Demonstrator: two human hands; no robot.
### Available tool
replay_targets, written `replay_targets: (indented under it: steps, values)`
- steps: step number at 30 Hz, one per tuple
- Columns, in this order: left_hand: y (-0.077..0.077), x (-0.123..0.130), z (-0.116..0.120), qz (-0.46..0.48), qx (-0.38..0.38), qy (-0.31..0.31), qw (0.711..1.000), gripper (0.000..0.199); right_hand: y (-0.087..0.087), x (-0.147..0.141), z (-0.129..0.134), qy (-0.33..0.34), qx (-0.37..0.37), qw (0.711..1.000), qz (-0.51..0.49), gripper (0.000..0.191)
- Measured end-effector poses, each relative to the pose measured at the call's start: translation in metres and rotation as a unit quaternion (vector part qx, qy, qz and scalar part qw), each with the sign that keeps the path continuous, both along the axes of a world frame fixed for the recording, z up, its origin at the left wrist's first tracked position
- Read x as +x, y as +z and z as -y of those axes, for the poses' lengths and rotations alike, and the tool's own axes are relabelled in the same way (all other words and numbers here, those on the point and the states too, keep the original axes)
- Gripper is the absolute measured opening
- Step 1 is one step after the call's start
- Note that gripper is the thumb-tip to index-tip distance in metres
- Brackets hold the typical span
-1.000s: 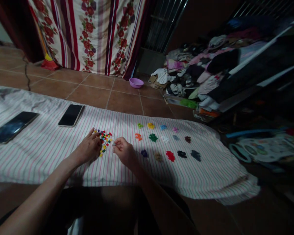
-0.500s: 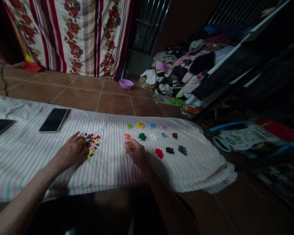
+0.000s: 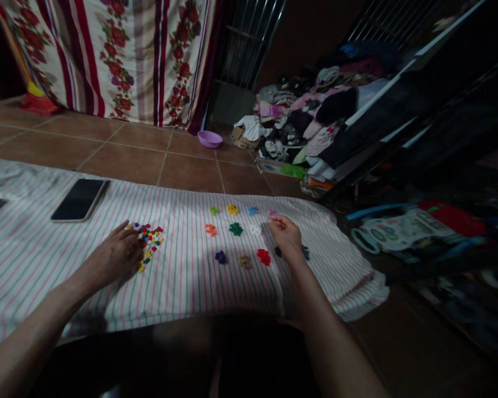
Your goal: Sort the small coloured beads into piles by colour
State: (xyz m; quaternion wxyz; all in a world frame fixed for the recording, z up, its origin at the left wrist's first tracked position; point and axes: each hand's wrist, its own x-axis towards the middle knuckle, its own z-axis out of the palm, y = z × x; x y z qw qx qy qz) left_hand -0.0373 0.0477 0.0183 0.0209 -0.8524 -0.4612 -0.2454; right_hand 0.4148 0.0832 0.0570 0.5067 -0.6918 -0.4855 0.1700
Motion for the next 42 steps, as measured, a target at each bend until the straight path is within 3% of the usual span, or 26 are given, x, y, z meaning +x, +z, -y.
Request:
replay_targets:
  steps: [4,9,26,36,42]
  values:
    - [-0.003,-0.001,-0.002,0.018,0.015,-0.012,1.0,0.019,0.005,0.037,-0.008,-0.036,-0.039,0.994,0.093,0.029]
    - [-0.001,-0.003,-0.002,0.019,0.004,-0.034,0.999,0.02,0.001,0.057,-0.014,-0.064,-0.102,0.981,0.151,0.02]
    - [-0.011,-0.012,-0.005,0.058,-0.011,-0.01,0.998,0.017,-0.029,0.06,-0.026,-0.05,-0.218,0.921,0.318,0.023]
    - [0.0,-0.006,-0.002,0.044,-0.051,0.003,0.998,0.022,-0.033,0.057,-0.025,-0.072,-0.186,0.935,0.294,0.028]
    - [-0.001,-0.008,-0.001,0.046,-0.065,0.005,0.997,0.025,-0.019,0.045,-0.019,-0.077,-0.135,0.95,0.271,0.03]
